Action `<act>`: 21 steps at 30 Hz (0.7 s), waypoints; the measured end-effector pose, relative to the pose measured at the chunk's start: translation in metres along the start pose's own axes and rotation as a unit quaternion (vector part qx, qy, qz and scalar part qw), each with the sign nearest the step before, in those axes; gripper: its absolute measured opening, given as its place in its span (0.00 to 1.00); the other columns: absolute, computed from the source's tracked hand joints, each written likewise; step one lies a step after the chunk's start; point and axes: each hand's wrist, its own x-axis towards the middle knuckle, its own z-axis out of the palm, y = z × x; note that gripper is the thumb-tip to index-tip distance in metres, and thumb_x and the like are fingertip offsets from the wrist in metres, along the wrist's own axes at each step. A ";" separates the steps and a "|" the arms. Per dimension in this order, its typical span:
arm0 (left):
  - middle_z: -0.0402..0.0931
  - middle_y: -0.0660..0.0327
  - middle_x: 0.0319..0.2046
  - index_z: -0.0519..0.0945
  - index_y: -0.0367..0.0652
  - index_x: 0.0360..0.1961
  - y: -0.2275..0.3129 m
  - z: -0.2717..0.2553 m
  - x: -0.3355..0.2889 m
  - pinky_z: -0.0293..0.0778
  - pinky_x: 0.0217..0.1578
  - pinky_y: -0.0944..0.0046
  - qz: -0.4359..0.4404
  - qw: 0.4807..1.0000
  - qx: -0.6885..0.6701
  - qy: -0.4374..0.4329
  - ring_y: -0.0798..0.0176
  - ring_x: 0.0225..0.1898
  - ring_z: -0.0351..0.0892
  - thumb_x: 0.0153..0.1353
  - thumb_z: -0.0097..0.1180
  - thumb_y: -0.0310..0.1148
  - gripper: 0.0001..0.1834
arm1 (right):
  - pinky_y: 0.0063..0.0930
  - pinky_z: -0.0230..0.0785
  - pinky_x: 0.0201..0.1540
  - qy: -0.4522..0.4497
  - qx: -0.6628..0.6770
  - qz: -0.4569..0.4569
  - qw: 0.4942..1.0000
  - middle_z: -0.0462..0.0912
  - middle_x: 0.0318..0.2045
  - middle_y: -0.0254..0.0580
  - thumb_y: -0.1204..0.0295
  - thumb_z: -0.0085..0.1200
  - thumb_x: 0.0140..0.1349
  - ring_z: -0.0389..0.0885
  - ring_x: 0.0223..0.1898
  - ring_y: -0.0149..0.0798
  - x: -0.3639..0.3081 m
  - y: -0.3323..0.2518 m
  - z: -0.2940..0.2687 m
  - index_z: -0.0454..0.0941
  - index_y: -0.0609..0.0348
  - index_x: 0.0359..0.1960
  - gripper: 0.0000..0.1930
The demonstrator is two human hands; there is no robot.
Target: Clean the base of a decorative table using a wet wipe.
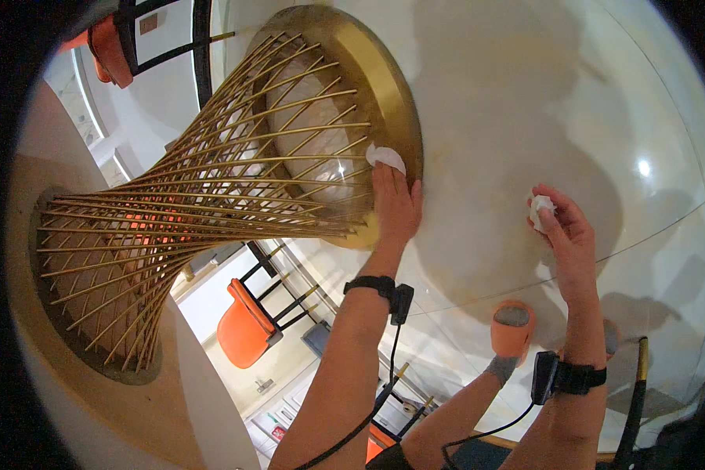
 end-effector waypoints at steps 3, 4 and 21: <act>0.51 0.33 0.57 0.58 0.24 0.55 -0.010 -0.008 0.047 0.43 0.61 0.42 0.070 0.991 0.103 0.049 0.35 0.60 0.49 0.62 0.42 0.39 0.29 | 0.21 0.67 0.46 0.016 -0.002 0.010 1.000 0.77 0.40 0.35 0.72 0.50 0.61 0.74 0.40 0.27 0.000 -0.002 -0.007 0.73 0.60 0.49 0.15; 0.52 0.33 0.57 0.59 0.26 0.56 -0.009 -0.006 0.077 0.43 0.61 0.43 0.090 0.981 0.163 0.044 0.35 0.60 0.50 0.62 0.41 0.41 0.29 | 0.21 0.67 0.46 0.015 -0.018 0.008 1.000 0.76 0.40 0.34 0.72 0.50 0.61 0.74 0.40 0.27 0.002 -0.004 -0.012 0.72 0.60 0.49 0.15; 0.70 0.50 0.45 0.71 0.35 0.47 -0.006 -0.016 0.009 0.57 0.54 0.47 0.221 0.963 0.124 -0.087 0.49 0.48 0.67 0.57 0.45 0.33 0.18 | 0.19 0.65 0.44 0.004 -0.010 0.002 1.000 0.76 0.38 0.32 0.72 0.50 0.61 0.73 0.37 0.25 -0.002 -0.001 -0.011 0.72 0.60 0.50 0.15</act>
